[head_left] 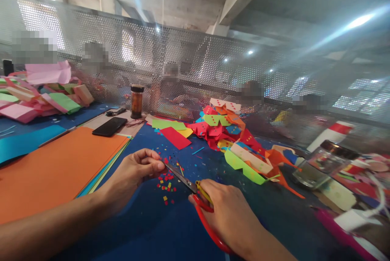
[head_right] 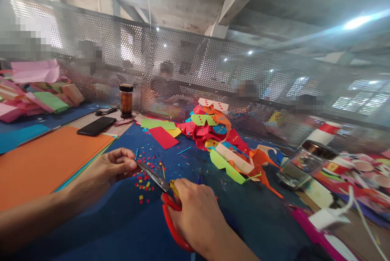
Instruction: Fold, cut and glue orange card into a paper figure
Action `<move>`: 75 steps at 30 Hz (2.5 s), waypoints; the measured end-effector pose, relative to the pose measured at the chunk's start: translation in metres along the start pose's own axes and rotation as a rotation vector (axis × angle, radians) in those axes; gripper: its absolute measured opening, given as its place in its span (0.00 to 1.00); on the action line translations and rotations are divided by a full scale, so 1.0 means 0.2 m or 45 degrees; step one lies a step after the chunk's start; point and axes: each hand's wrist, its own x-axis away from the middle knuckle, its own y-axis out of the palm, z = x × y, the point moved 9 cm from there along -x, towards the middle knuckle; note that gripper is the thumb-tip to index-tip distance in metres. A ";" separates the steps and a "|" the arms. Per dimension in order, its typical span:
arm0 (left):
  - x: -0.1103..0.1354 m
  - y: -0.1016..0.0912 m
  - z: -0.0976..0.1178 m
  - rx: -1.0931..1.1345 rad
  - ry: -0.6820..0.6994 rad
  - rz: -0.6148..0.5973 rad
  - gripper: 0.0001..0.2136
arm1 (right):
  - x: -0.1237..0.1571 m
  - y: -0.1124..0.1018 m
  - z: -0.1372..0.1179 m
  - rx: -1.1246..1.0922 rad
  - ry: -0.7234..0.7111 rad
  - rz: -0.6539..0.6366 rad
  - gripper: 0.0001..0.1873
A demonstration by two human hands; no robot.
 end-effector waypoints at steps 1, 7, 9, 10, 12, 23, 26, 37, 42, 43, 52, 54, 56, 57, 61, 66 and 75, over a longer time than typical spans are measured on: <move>0.00 0.00 0.00 0.001 0.001 -0.001 0.16 | 0.00 0.00 0.00 0.004 0.000 -0.001 0.11; 0.00 0.00 -0.01 0.015 -0.002 -0.008 0.17 | 0.00 0.01 0.00 0.017 -0.020 0.023 0.10; 0.00 0.00 -0.01 0.019 -0.001 -0.011 0.17 | 0.00 0.01 0.00 0.021 -0.034 0.033 0.11; 0.00 0.00 -0.01 0.022 -0.001 -0.012 0.17 | 0.00 0.00 0.00 0.016 -0.041 0.044 0.12; 0.00 0.00 0.00 0.025 0.000 -0.012 0.17 | 0.00 -0.02 0.00 0.001 -0.045 0.099 0.14; 0.00 0.00 -0.01 0.031 -0.041 0.012 0.15 | -0.02 -0.13 0.04 0.009 0.013 0.275 0.15; -0.01 -0.01 -0.02 0.032 -0.050 0.007 0.14 | -0.02 -0.13 0.05 0.026 0.016 0.278 0.15; -0.01 0.00 -0.02 0.019 -0.046 -0.030 0.14 | -0.02 -0.12 0.03 0.045 -0.031 0.317 0.15; -0.02 -0.01 -0.02 0.010 -0.037 -0.017 0.13 | -0.01 -0.12 0.04 0.047 -0.039 0.311 0.15; -0.02 -0.01 -0.02 0.006 -0.035 -0.012 0.12 | -0.01 -0.11 0.04 0.049 -0.039 0.311 0.15; -0.01 -0.01 0.02 -0.215 0.047 0.007 0.12 | -0.02 -0.10 0.05 0.055 0.001 0.280 0.14; 0.00 0.00 0.06 -0.346 0.089 0.023 0.13 | -0.02 -0.11 0.05 0.046 0.009 0.267 0.13; 0.00 0.00 0.09 -0.501 0.137 0.046 0.13 | -0.02 -0.11 0.05 0.040 0.018 0.258 0.13; 0.00 0.01 0.11 -0.576 0.164 0.058 0.12 | -0.02 -0.11 0.05 0.041 0.021 0.261 0.14; 0.00 0.00 0.15 -0.824 0.294 0.111 0.10 | -0.02 -0.12 0.05 0.063 0.013 0.290 0.13; 0.03 -0.02 0.20 -1.014 0.443 0.179 0.12 | -0.02 -0.11 0.06 0.084 0.021 0.288 0.14; 0.02 -0.02 0.23 -1.124 0.511 0.178 0.12 | -0.09 -0.16 0.19 0.230 0.165 0.164 0.17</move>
